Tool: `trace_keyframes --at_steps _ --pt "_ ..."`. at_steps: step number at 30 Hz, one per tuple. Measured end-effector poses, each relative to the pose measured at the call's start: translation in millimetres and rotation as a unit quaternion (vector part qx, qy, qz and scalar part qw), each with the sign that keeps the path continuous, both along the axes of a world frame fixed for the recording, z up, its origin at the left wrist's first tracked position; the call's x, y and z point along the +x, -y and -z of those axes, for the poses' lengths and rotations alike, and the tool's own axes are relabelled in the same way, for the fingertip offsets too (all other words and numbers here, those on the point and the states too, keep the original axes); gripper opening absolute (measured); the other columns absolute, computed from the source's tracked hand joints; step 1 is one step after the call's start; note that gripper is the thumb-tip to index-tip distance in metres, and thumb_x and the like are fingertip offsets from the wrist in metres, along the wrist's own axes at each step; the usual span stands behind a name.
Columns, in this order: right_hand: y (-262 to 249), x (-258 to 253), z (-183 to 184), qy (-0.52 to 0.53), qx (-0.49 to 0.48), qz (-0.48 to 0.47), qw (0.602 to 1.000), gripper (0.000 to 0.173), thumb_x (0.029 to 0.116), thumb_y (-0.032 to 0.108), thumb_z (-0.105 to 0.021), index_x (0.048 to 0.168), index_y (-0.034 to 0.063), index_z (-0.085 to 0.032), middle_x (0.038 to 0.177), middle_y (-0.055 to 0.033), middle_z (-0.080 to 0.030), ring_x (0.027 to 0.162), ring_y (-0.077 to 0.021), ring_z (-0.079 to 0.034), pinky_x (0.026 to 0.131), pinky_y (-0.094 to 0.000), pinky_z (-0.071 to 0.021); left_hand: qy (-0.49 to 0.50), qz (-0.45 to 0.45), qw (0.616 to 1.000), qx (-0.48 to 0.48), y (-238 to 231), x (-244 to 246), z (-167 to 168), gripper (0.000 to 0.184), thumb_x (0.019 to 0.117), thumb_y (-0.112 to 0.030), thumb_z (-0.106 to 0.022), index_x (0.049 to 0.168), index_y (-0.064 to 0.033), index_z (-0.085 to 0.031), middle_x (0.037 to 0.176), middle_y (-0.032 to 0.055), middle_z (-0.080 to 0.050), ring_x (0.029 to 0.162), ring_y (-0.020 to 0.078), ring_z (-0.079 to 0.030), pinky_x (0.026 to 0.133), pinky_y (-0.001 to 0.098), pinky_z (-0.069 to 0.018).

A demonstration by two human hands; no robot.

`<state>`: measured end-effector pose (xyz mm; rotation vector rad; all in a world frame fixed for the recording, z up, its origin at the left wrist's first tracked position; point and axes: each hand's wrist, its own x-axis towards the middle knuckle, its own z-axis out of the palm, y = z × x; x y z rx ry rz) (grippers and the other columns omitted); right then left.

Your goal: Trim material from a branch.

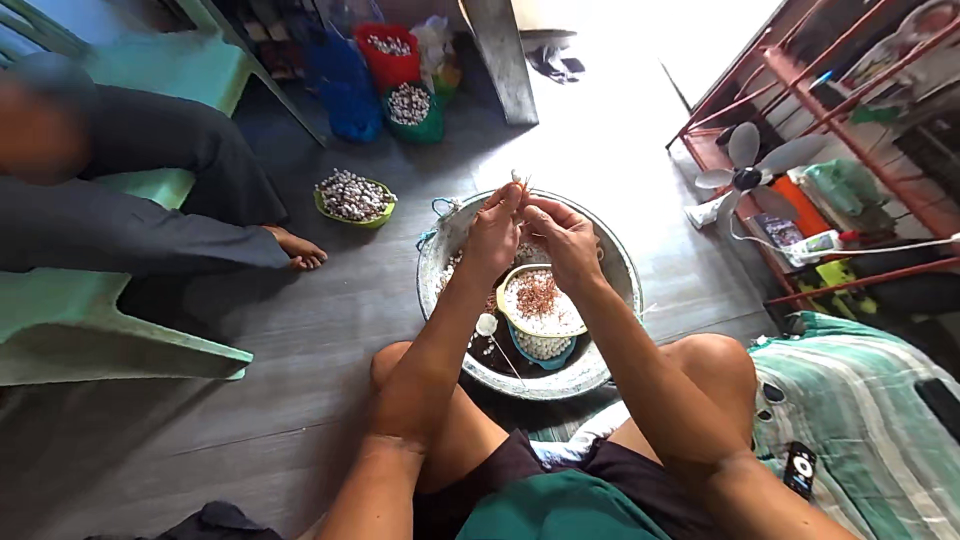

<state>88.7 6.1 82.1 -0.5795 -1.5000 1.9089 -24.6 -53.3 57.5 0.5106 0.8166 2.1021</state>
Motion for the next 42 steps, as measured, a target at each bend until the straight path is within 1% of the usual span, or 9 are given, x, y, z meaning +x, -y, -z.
trace_keyframes --at_steps 7,13,17,21,29,31,33,39,42 --pt "21 -30 -13 -0.022 -0.014 -0.015 1.000 0.021 0.1035 0.019 -0.063 0.118 0.0059 -0.071 0.099 -0.0063 -0.074 0.081 -0.0127 -0.072 0.078 -0.0312 -0.0621 0.074 0.017 0.997 0.007 15 -12 -18 0.019 0.1062 -0.025 -0.054 0.112 -0.0124 -0.067 0.084 0.0009 -0.065 0.061 0.0051 -0.055 0.055 0.0191 -0.0477" --pt "17 -46 -9 -0.072 0.049 0.010 0.996 0.016 0.1010 0.010 -0.065 0.108 -0.0016 -0.073 0.091 -0.0098 -0.074 0.079 -0.0151 -0.071 0.074 -0.0326 -0.0622 0.082 0.018 0.996 0.013 15 -17 -23 0.027 0.1077 -0.031 -0.050 0.111 -0.0123 -0.068 0.085 -0.0003 -0.066 0.071 0.0073 -0.062 0.064 0.0230 -0.0544" --pt "8 -51 -11 -0.092 0.049 0.048 0.993 0.015 0.1004 0.010 -0.066 0.107 -0.0025 -0.073 0.091 -0.0107 -0.074 0.079 -0.0160 -0.071 0.073 -0.0323 -0.0624 0.089 -0.030 0.996 0.001 9 -17 -17 0.034 0.1094 -0.031 -0.043 0.123 -0.0093 -0.065 0.107 0.0036 -0.070 0.096 0.0127 -0.067 0.085 0.0314 -0.0560" --pt "0 -54 -12 -0.115 0.063 0.073 0.989 0.014 0.0992 0.007 -0.066 0.106 -0.0035 -0.072 0.089 -0.0107 -0.074 0.078 -0.0164 -0.071 0.073 -0.0324 -0.0625 0.067 -0.122 0.990 0.000 3 -21 -13 0.016 0.1046 -0.010 -0.054 0.109 -0.0028 -0.067 0.099 0.0110 -0.072 0.090 0.0208 -0.071 0.085 0.0387 -0.0594" --pt "-13 -47 -5 -0.106 0.055 0.103 0.988 0.013 0.0984 0.008 -0.068 0.105 -0.0016 -0.073 0.088 -0.0093 -0.074 0.076 -0.0153 -0.071 0.070 -0.0298 -0.0620 -0.058 -0.142 0.988 -0.018 2 -30 -19 0.036 0.1122 -0.019 -0.032 0.086 -0.0111 -0.056 0.077 0.0020 -0.065 0.081 0.0184 -0.069 0.084 0.0398 -0.0586" --pt "-18 -44 1 -0.092 0.047 0.110 0.989 0.013 0.0985 0.009 -0.069 0.105 -0.0015 -0.074 0.088 -0.0098 -0.074 0.076 -0.0157 -0.071 0.069 -0.0296 -0.0618 -0.141 -0.125 0.981 -0.034 2 -28 -17 0.020 0.1079 -0.010 -0.044 0.111 -0.0014 -0.061 0.100 0.0105 -0.070 0.098 0.0236 -0.070 0.091 0.0435 -0.0587" --pt "-23 -42 10 -0.081 0.054 0.104 0.990 0.014 0.0988 0.009 -0.068 0.105 -0.0018 -0.074 0.090 -0.0099 -0.074 0.077 -0.0154 -0.071 0.070 -0.0291 -0.0613 -0.190 -0.106 0.975 -0.043 0 -24 -16 0.029 0.1080 -0.009 -0.048 0.133 0.0032 -0.055 0.114 0.0141 -0.069 0.106 0.0249 -0.069 0.094 0.0430 -0.0586" --pt "-18 -32 23 -0.014 0.118 0.065 0.991 0.018 0.1022 0.019 -0.066 0.116 0.0096 -0.073 0.095 -0.0010 -0.073 0.079 -0.0093 -0.069 0.072 -0.0251 -0.0602 -0.203 -0.146 0.967 -0.049 -14 -19 -6 0.020 0.1008 -0.003 -0.061 0.118 0.0052 -0.067 0.101 0.0115 -0.072 0.092 0.0178 -0.071 0.086 0.0369 -0.0612" --pt "-26 -33 31 0.001 0.162 0.047 0.986 0.021 0.1028 0.017 -0.064 0.118 0.0068 -0.073 0.101 -0.0036 -0.075 0.085 -0.0143 -0.072 0.078 -0.0336 -0.0626 -0.253 -0.155 0.949 -0.111 -5 -9 -4 0.023 0.1030 -0.004 -0.057 0.124 -0.0017 -0.068 0.102 0.0092 -0.072 0.085 0.0129 -0.068 0.078 0.0314 -0.0598"
